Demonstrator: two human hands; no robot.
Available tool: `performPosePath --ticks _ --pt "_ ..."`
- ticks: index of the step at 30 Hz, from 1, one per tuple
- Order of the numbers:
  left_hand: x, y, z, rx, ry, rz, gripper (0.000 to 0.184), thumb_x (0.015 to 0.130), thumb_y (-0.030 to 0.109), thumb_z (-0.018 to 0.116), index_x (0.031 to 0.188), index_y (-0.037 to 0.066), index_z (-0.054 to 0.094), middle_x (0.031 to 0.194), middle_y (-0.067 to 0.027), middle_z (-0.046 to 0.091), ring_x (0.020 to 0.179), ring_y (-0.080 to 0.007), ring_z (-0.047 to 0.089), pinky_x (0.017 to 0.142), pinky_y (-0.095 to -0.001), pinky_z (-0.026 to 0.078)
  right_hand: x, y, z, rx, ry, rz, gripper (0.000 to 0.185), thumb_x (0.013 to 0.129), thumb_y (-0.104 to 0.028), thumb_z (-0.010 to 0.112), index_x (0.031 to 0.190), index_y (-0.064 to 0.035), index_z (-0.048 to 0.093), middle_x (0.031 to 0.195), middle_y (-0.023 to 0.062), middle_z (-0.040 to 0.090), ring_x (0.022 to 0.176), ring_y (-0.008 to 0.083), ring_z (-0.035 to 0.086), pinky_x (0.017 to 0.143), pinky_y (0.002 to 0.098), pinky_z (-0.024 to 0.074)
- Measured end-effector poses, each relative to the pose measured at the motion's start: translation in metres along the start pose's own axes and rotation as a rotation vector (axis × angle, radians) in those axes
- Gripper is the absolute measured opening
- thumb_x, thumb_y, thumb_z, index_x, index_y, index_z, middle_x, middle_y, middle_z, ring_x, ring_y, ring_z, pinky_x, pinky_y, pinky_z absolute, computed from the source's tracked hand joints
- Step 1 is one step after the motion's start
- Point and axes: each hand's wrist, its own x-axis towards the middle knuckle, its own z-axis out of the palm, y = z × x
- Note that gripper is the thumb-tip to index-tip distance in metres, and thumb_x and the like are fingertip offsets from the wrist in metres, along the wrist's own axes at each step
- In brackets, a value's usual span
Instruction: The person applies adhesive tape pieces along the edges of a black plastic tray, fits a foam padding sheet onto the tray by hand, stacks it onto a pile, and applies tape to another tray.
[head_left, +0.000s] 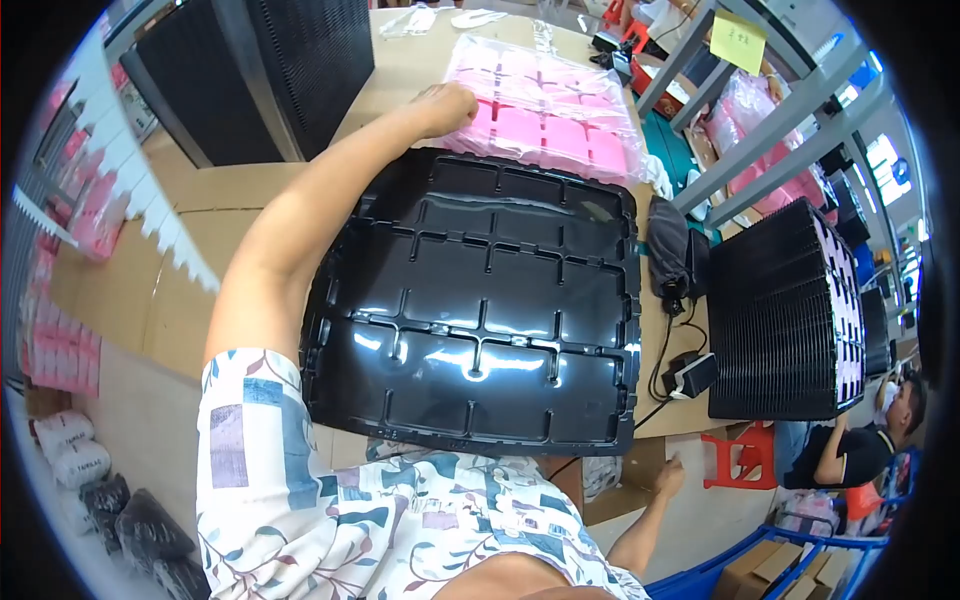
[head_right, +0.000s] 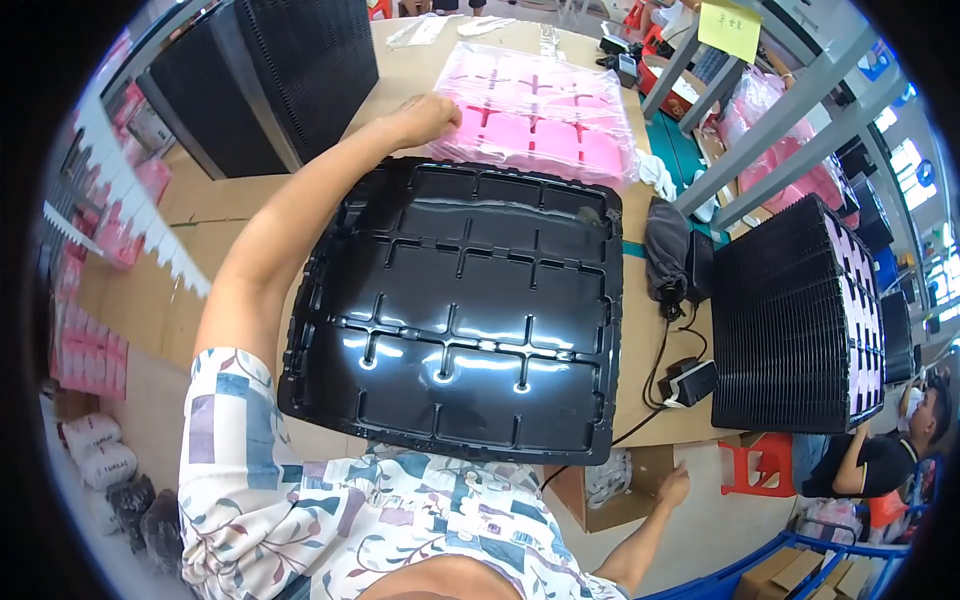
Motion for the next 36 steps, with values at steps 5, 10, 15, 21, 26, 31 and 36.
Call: performPosePath --ticks 5,10,15,21,26,31,36 --pt "0.004 0.004 -0.002 -0.009 -0.113 0.067 0.023 0.084 0.025 0.067 0.090 0.002 0.068 0.086 -0.0180 0.069 0.086 -0.0358 0.066 0.078 -0.0426 0.050 -0.027 0.022 -0.028 -0.234 -0.025 -0.125 0.066 0.091 -0.053 0.054 0.114 0.0077 0.062 0.112 0.0271 0.065 0.107 0.0406 0.062 0.091 0.0473 0.0481" --pt "0.015 -0.001 0.012 -0.184 -0.073 -0.115 0.038 0.077 0.030 0.076 0.094 -0.001 0.064 0.089 -0.0206 0.067 0.090 -0.0354 0.065 0.080 -0.0442 0.049 0.009 0.071 -0.036 -0.030 -0.268 0.195 0.053 0.095 -0.041 0.053 0.108 0.0092 0.064 0.097 0.0304 0.067 0.091 0.0362 0.069 0.078 0.0438 0.0531" --pt "0.007 -0.007 0.027 0.003 -0.047 0.143 0.032 0.076 0.020 0.076 0.096 -0.001 0.062 0.092 -0.0195 0.066 0.093 -0.0352 0.063 0.081 -0.0434 0.049 -0.093 -0.094 -0.194 0.071 -0.239 -0.459 0.019 0.093 -0.008 0.054 0.101 0.0051 0.066 0.065 0.0121 0.066 0.058 0.0154 0.064 0.054 0.0306 0.0495" --pt "0.006 0.003 0.001 -0.151 -0.146 0.062 0.022 0.074 0.012 0.075 0.089 -0.002 0.065 0.089 -0.0193 0.069 0.086 -0.0331 0.066 0.081 -0.0406 0.051 -0.173 -0.339 -0.283 0.266 -0.380 -1.452 0.016 0.081 -0.010 0.062 0.091 0.0020 0.067 0.068 0.0083 0.062 0.057 0.0164 0.059 0.053 0.0273 0.0438" --pt "0.017 -0.004 -0.002 -0.168 -0.149 0.022 0.010 0.079 0.006 0.065 0.083 -0.003 0.069 0.076 -0.0158 0.069 0.074 -0.0278 0.066 0.075 -0.0375 0.052 -0.153 -0.528 -0.239 0.172 -0.427 -1.666 0.024 0.093 -0.021 0.058 0.085 0.0004 0.064 0.062 0.0120 0.060 0.057 0.0203 0.061 0.057 0.0339 0.0470" --pt "0.027 -0.005 -0.016 -0.335 -0.247 -0.077 0.009 0.079 0.007 0.064 0.081 0.000 0.070 0.073 -0.0128 0.069 0.070 -0.0223 0.066 0.069 -0.0364 0.052 -0.124 -0.667 -0.157 0.330 -0.050 -1.737 0.030 0.088 -0.029 0.062 0.092 -0.0007 0.070 0.082 0.0143 0.071 0.079 0.0300 0.068 0.073 0.0398 0.0514" --pt "0.029 -0.001 -0.024 -0.244 0.120 -0.044 0.008 0.077 0.011 0.070 0.081 0.004 0.071 0.076 -0.0111 0.070 0.072 -0.0233 0.067 0.072 -0.0356 0.052 -0.130 -0.711 -0.124 0.288 -0.081 -1.670 0.027 0.086 -0.029 0.065 0.100 -0.0075 0.073 0.090 0.0143 0.072 0.088 0.0316 0.068 0.081 0.0407 0.0518"
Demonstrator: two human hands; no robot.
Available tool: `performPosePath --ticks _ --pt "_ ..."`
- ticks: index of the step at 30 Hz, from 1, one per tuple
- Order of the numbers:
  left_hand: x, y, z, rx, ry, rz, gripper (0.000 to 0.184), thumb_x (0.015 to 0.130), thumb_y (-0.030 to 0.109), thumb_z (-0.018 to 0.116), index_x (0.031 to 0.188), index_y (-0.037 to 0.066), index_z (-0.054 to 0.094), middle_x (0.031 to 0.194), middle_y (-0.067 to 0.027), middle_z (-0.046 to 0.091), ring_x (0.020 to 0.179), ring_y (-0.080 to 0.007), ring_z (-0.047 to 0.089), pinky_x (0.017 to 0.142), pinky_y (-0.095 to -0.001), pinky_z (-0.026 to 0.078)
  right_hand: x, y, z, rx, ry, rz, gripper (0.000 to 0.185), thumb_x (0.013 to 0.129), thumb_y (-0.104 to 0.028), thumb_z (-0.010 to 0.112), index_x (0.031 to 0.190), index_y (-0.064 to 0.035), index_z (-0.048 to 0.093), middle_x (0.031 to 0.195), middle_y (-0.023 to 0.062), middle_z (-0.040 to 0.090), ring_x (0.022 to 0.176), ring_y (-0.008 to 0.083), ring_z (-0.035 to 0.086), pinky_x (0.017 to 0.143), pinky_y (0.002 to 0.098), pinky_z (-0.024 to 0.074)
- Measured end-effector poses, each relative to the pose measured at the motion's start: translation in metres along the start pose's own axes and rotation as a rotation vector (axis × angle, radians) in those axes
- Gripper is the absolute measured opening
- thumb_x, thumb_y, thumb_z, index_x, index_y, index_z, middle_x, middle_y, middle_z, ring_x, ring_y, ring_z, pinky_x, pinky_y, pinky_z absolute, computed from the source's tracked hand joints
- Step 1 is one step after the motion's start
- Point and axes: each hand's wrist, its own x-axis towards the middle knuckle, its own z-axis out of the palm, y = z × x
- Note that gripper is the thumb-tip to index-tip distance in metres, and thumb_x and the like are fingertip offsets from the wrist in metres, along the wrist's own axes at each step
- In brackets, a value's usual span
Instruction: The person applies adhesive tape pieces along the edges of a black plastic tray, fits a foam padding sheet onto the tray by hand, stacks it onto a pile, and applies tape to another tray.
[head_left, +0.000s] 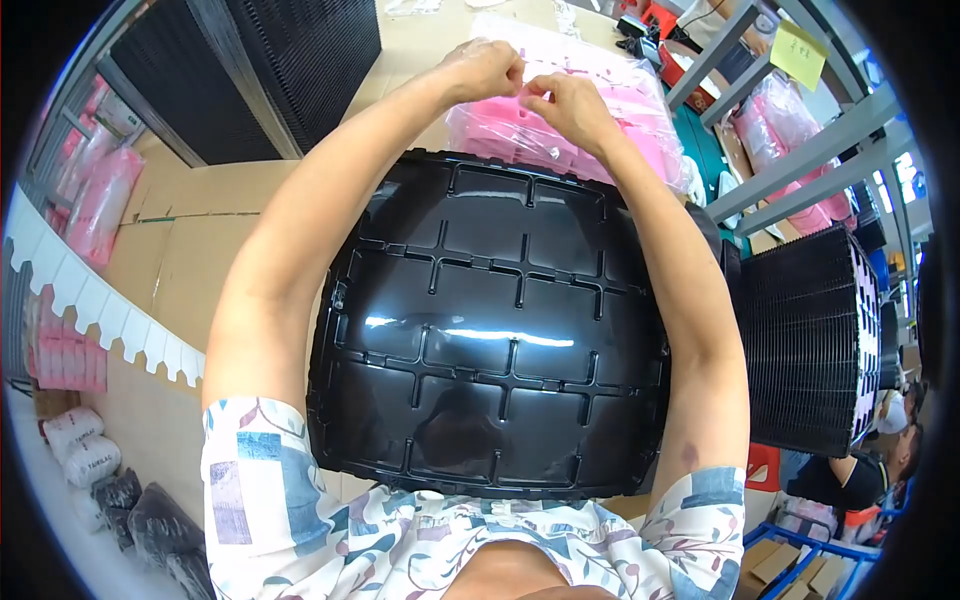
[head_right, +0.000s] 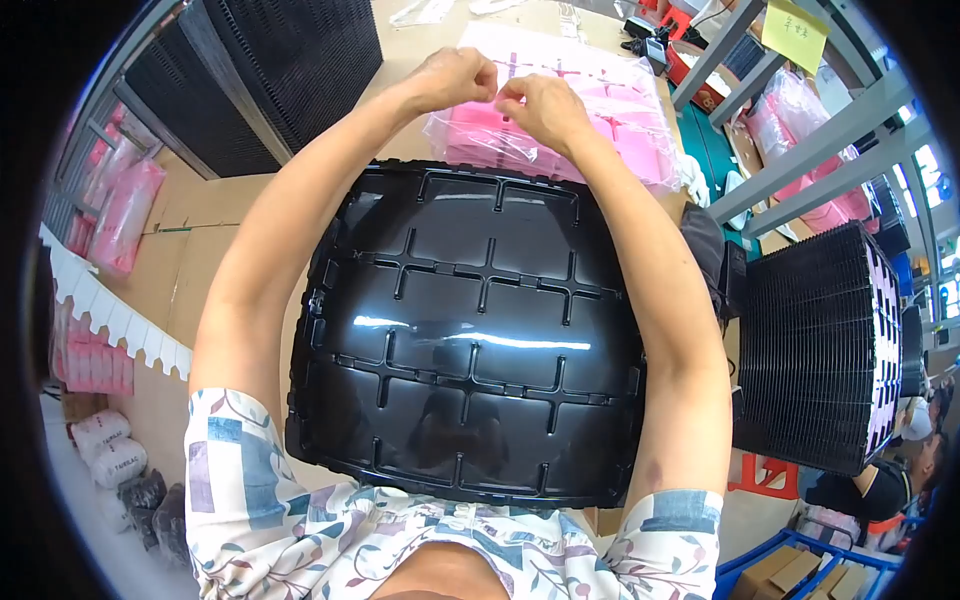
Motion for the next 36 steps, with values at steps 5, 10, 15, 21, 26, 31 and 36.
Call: performPosePath --ticks 5,10,15,21,26,31,36 --pt "-0.007 0.000 0.003 0.043 0.536 0.156 0.024 0.080 0.024 0.072 0.088 0.002 0.065 0.078 -0.0110 0.066 0.068 -0.0249 0.064 0.070 -0.0365 0.052 0.022 0.011 -0.011 0.053 0.073 -0.002 0.024 0.086 -0.027 0.064 0.096 -0.0080 0.075 0.086 0.0150 0.072 0.081 0.0305 0.069 0.078 0.0379 0.0523" --pt "-0.042 0.047 -0.004 -1.188 0.027 -0.584 0.076 0.092 0.069 0.044 0.101 -0.006 0.055 0.096 -0.0197 0.062 0.071 -0.0220 0.064 0.063 -0.0338 0.056 0.019 0.011 -0.039 0.192 0.345 0.092 0.026 0.087 -0.027 0.063 0.097 -0.0056 0.074 0.080 0.0144 0.071 0.075 0.0252 0.069 0.072 0.0343 0.0520" --pt "-0.011 0.031 0.002 -1.612 -0.042 -0.753 0.060 0.097 0.051 0.050 0.109 -0.007 0.052 0.097 -0.0224 0.061 0.078 -0.0277 0.067 0.073 -0.0336 0.062 -0.012 -0.007 -0.032 0.135 0.223 -0.166 0.028 0.087 -0.032 0.066 0.092 -0.0046 0.073 0.082 0.0147 0.070 0.077 0.0274 0.068 0.073 0.0363 0.0517" --pt "-0.014 0.045 -0.024 -1.867 0.181 -0.632 0.025 0.090 -0.005 0.047 0.114 -0.014 0.047 0.103 -0.0219 0.061 0.080 -0.0228 0.065 0.068 -0.0285 0.059 -0.059 -0.007 -0.045 -0.426 0.374 -0.129 0.061 0.078 -0.026 0.073 0.129 -0.0038 0.050 0.119 0.0139 0.062 0.112 0.0303 0.057 0.091 0.0433 0.0454" --pt "-0.096 0.049 -0.038 -1.721 0.133 -0.733 0.027 0.093 -0.001 0.043 0.117 -0.013 0.044 0.104 -0.0194 0.062 0.077 -0.0174 0.064 0.066 -0.0258 0.058 -0.102 0.026 -0.077 -0.662 0.534 -0.243 0.041 0.072 -0.005 0.066 0.112 -0.0080 0.061 0.106 0.0089 0.066 0.101 0.0252 0.062 0.090 0.0405 0.0448" --pt "-0.147 0.055 -0.028 -1.459 -0.125 -0.746 0.020 0.089 0.004 0.057 0.107 -0.004 0.056 0.092 -0.0123 0.065 0.072 -0.0121 0.062 0.063 -0.0240 0.056 -0.166 -0.014 -0.098 -0.618 0.284 -0.389 0.029 0.074 -0.001 0.063 0.102 -0.0078 0.065 0.099 0.0078 0.067 0.096 0.0244 0.062 0.092 0.0394 0.0437" --pt "-0.181 0.057 -0.043 -1.370 -0.203 -0.667 0.017 0.089 0.005 0.056 0.105 -0.001 0.057 0.092 -0.0133 0.067 0.067 -0.0111 0.063 0.059 -0.0233 0.058 -0.230 -0.042 -0.105 -0.484 0.365 -0.147 0.041 0.073 -0.010 0.070 0.113 -0.0095 0.063 0.110 0.0099 0.064 0.100 0.0279 0.061 0.092 0.0399 0.0457"
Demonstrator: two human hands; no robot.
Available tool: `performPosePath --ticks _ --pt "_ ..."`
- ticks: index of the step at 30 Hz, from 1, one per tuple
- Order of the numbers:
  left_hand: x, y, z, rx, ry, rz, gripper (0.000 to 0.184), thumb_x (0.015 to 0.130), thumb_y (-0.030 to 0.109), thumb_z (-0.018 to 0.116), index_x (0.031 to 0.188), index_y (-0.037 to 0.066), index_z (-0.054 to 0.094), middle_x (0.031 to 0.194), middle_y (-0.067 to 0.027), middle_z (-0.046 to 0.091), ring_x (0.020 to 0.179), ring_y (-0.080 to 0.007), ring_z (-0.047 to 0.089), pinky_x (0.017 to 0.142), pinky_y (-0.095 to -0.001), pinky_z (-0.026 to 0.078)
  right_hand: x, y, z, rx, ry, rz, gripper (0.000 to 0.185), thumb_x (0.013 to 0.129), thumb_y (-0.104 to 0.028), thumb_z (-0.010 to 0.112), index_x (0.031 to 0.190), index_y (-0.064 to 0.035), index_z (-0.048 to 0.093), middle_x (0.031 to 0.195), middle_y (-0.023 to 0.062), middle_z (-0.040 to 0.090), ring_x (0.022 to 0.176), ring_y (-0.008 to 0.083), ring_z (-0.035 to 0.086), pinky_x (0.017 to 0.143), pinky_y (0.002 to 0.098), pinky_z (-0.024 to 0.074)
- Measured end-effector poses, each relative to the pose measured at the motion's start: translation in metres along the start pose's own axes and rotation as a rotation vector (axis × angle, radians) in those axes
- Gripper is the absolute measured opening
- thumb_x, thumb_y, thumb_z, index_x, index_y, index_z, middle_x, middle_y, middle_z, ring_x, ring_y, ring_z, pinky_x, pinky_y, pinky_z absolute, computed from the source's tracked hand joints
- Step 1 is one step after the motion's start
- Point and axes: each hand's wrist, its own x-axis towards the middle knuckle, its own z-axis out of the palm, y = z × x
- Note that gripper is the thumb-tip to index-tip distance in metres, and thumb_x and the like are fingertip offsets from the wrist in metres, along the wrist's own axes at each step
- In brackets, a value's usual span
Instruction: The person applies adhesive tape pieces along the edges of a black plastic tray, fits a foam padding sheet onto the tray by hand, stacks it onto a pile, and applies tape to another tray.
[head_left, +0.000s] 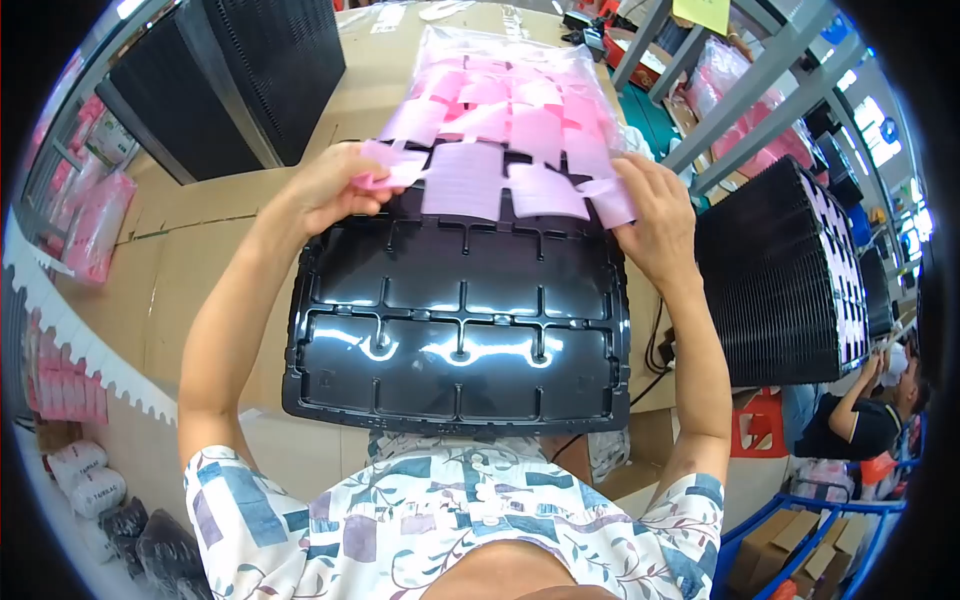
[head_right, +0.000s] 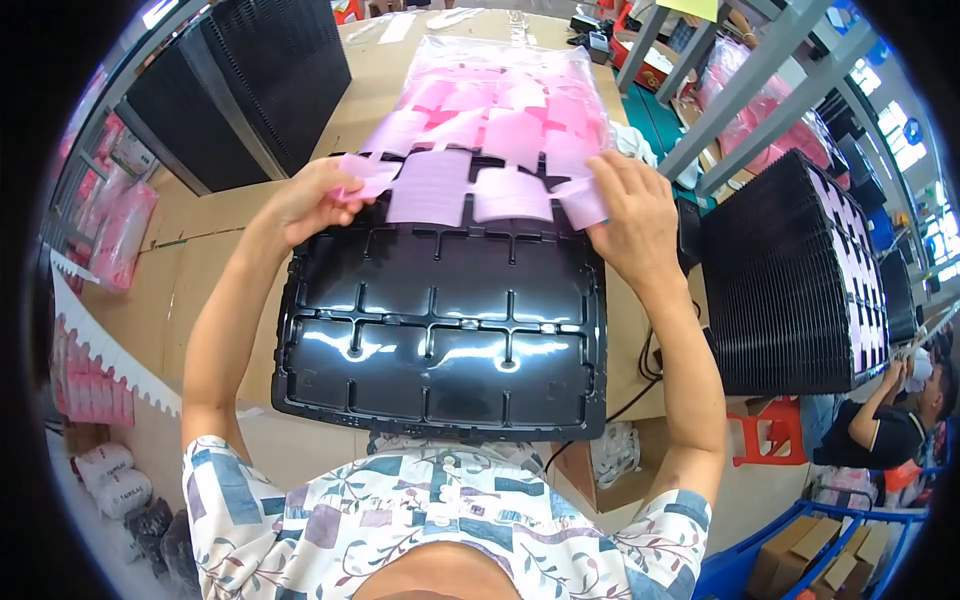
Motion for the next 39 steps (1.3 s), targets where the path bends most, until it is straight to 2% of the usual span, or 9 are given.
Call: performPosePath --ticks 3,5,9,11,16,23,28,32,39 --pt "-0.016 -0.011 0.000 0.089 0.007 -0.018 0.016 0.089 0.006 0.057 0.104 0.000 0.059 0.087 -0.0100 0.067 0.064 -0.0109 0.063 0.054 -0.0229 0.057 -0.021 0.008 -0.010 -0.009 0.033 0.192 0.052 0.076 -0.013 0.071 0.127 -0.0089 0.058 0.109 0.0098 0.065 0.094 0.0249 0.062 0.081 0.0361 0.0508" --pt "-0.025 -0.012 0.002 0.105 0.047 -0.045 0.019 0.089 0.006 0.057 0.107 -0.001 0.059 0.088 -0.0085 0.066 0.065 -0.0106 0.064 0.055 -0.0228 0.058 -0.029 0.011 -0.020 0.697 -0.314 0.731 0.050 0.082 -0.011 0.066 0.131 -0.0103 0.057 0.102 0.0087 0.066 0.086 0.0150 0.063 0.074 0.0294 0.0521" --pt "-0.031 -0.011 0.008 0.116 0.039 -0.007 0.021 0.089 0.008 0.059 0.109 -0.001 0.059 0.088 -0.0065 0.066 0.069 -0.0099 0.064 0.057 -0.0226 0.058 -0.032 0.019 -0.024 1.537 -0.451 0.888 0.037 0.093 -0.015 0.049 0.125 -0.0003 0.060 0.098 0.0066 0.067 0.079 0.0097 0.061 0.056 0.0214 0.0461" --pt "-0.033 -0.011 0.011 0.263 0.108 0.080 0.024 0.088 0.010 0.061 0.110 0.000 0.059 0.089 -0.0052 0.065 0.073 -0.0100 0.065 0.060 -0.0235 0.058 -0.029 0.013 -0.027 1.602 -0.357 0.937 0.032 0.098 -0.019 0.048 0.114 0.0030 0.064 0.092 0.0052 0.066 0.074 0.0086 0.059 0.052 0.0194 0.0424" --pt "-0.070 -0.021 0.014 0.474 0.201 0.188 0.035 0.086 0.011 0.065 0.119 0.002 0.056 0.084 0.0015 0.063 0.068 -0.0026 0.053 0.054 -0.0168 0.035 -0.047 -0.019 -0.023 1.264 -0.213 0.865 0.013 0.090 -0.011 0.066 0.095 0.0014 0.067 0.073 -0.0005 0.063 0.060 0.0026 0.053 0.051 0.0176 0.0402" --pt "-0.144 -0.051 0.056 0.511 0.432 0.374 0.067 0.083 -0.003 0.064 0.144 0.004 0.038 0.083 -0.0039 0.063 0.072 -0.0041 0.056 0.062 -0.0185 0.044 -0.071 -0.061 -0.067 1.076 -0.363 0.955 0.011 0.089 -0.008 0.066 0.094 0.0015 0.066 0.070 -0.0040 0.060 0.055 -0.0003 0.048 0.045 0.0163 0.0352" --pt "-0.170 -0.069 0.049 0.692 0.443 0.313 0.026 0.087 -0.006 0.061 0.111 0.002 0.068 0.082 -0.0008 0.061 0.068 -0.0037 0.049 0.060 -0.0180 0.041 -0.083 -0.084 -0.082 0.685 -0.362 0.751 0.010 0.083 -0.006 0.068 0.088 0.0030 0.066 0.068 0.0051 0.064 0.057 0.0080 0.058 0.054 0.0210 0.0461" --pt "-0.178 -0.076 0.049 0.846 0.479 0.345 0.020 0.088 -0.005 0.062 0.106 0.001 0.069 0.082 -0.0002 0.062 0.067 -0.0043 0.049 0.059 -0.0199 0.041 -0.091 -0.101 -0.084 0.502 -0.276 0.612 0.013 0.082 -0.008 0.071 0.091 -0.0011 0.066 0.070 0.0095 0.065 0.057 0.0165 0.063 0.052 0.0260 0.0466" --pt "-0.189 -0.070 0.056 0.933 0.453 0.346 0.018 0.083 -0.006 0.065 0.099 -0.001 0.068 0.080 -0.0028 0.061 0.064 -0.0079 0.048 0.058 -0.0221 0.041 -0.099 -0.110 -0.088 0.273 -0.290 0.470 0.018 0.082 -0.008 0.073 0.099 -0.0023 0.069 0.067 0.0037 0.061 0.054 0.0099 0.054 0.048 0.0218 0.0421"
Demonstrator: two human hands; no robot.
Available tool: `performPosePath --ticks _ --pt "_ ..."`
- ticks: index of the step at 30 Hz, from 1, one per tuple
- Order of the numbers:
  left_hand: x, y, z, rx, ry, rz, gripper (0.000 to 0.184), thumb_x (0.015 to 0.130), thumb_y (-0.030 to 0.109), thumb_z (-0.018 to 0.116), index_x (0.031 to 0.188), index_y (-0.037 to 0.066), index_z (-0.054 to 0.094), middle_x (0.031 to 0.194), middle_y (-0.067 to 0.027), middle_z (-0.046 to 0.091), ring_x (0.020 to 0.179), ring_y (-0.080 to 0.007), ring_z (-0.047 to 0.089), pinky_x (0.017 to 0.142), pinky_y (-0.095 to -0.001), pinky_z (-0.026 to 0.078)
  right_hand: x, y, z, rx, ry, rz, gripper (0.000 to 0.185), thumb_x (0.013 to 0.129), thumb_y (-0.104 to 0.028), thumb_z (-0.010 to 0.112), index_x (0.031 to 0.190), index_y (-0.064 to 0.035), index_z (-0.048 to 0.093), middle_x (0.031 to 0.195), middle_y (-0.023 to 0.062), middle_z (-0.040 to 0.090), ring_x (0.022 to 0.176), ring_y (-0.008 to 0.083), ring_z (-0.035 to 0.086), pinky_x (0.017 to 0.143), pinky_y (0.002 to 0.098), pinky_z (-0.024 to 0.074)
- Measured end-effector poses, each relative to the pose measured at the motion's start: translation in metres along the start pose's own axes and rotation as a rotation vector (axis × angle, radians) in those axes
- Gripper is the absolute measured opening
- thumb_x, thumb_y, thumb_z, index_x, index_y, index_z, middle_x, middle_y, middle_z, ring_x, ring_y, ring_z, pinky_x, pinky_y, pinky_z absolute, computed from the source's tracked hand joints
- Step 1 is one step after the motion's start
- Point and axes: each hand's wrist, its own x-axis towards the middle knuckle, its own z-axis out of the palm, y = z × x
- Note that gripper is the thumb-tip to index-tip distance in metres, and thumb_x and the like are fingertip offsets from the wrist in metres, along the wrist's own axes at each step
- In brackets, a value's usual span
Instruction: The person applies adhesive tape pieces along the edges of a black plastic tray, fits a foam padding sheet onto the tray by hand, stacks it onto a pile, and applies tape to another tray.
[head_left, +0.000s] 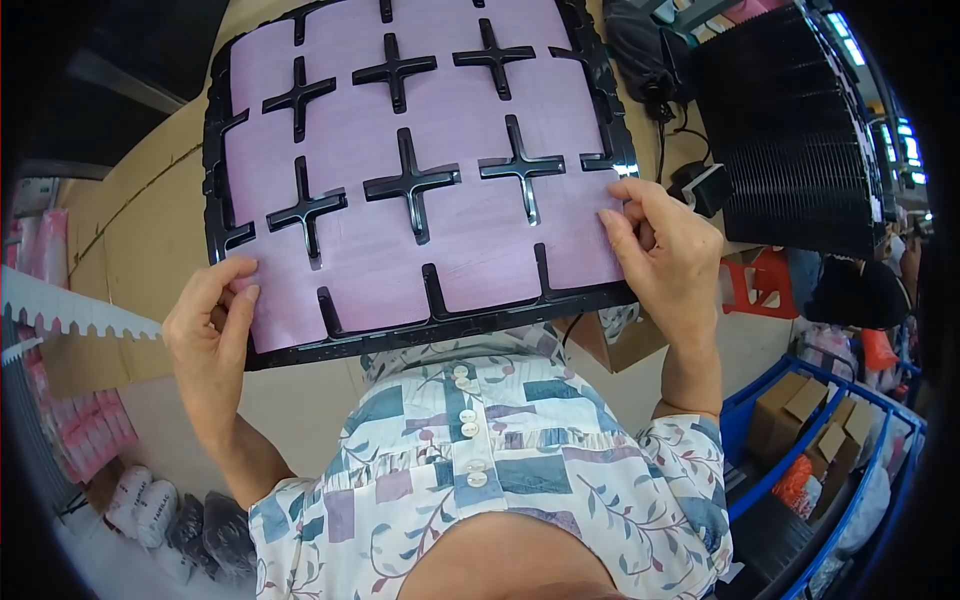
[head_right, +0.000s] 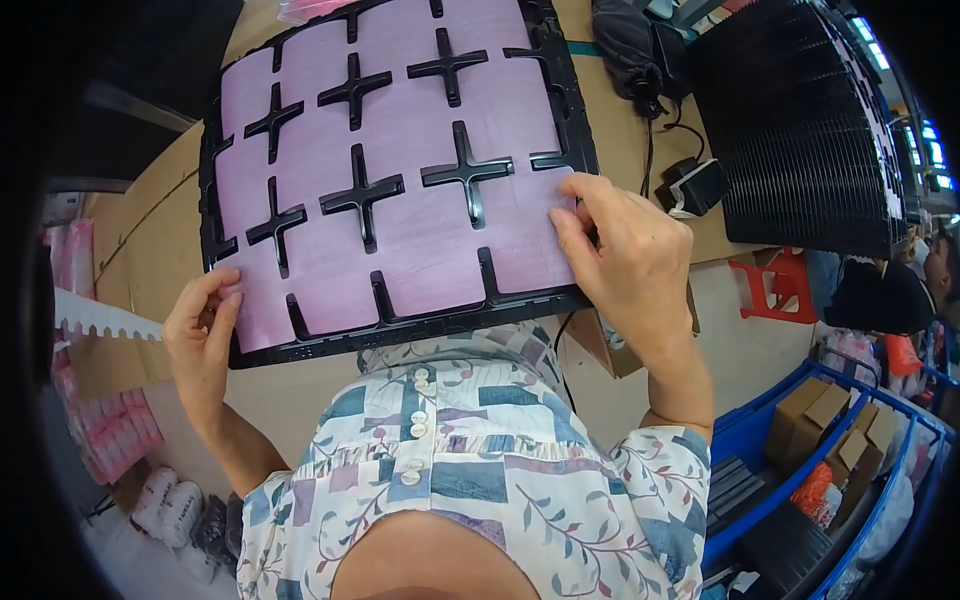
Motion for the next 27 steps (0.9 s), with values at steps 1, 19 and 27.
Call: performPosePath --ticks 1,19,27 --pt "-0.001 0.001 0.000 0.026 -0.009 -0.001 0.018 0.082 -0.006 0.065 0.099 -0.001 0.068 0.080 -0.0030 0.061 0.063 -0.0083 0.048 0.057 -0.0225 0.040 -0.001 -0.001 0.000 0.001 -0.002 -0.004 0.018 0.082 -0.008 0.073 0.099 -0.0023 0.069 0.067 0.0037 0.061 0.054 0.0099 0.054 0.048 0.0218 0.0421" --pt "0.002 -0.008 0.006 0.141 0.108 0.093 0.011 0.080 -0.001 0.066 0.091 0.002 0.069 0.074 -0.0065 0.059 0.060 -0.0151 0.053 0.054 -0.0275 0.041 0.000 -0.010 0.010 -0.028 0.026 0.008 0.008 0.082 -0.001 0.071 0.089 0.0006 0.067 0.073 0.0090 0.064 0.057 0.0169 0.058 0.053 0.0278 0.0458" --pt "0.001 -0.009 0.007 0.157 0.129 0.085 0.013 0.079 -0.002 0.068 0.091 0.002 0.069 0.075 -0.0062 0.059 0.060 -0.0149 0.054 0.054 -0.0275 0.042 0.000 -0.009 0.012 -0.103 0.056 -0.099 0.010 0.083 -0.004 0.072 0.091 -0.0016 0.067 0.074 0.0082 0.064 0.059 0.0174 0.058 0.053 0.0280 0.0457"
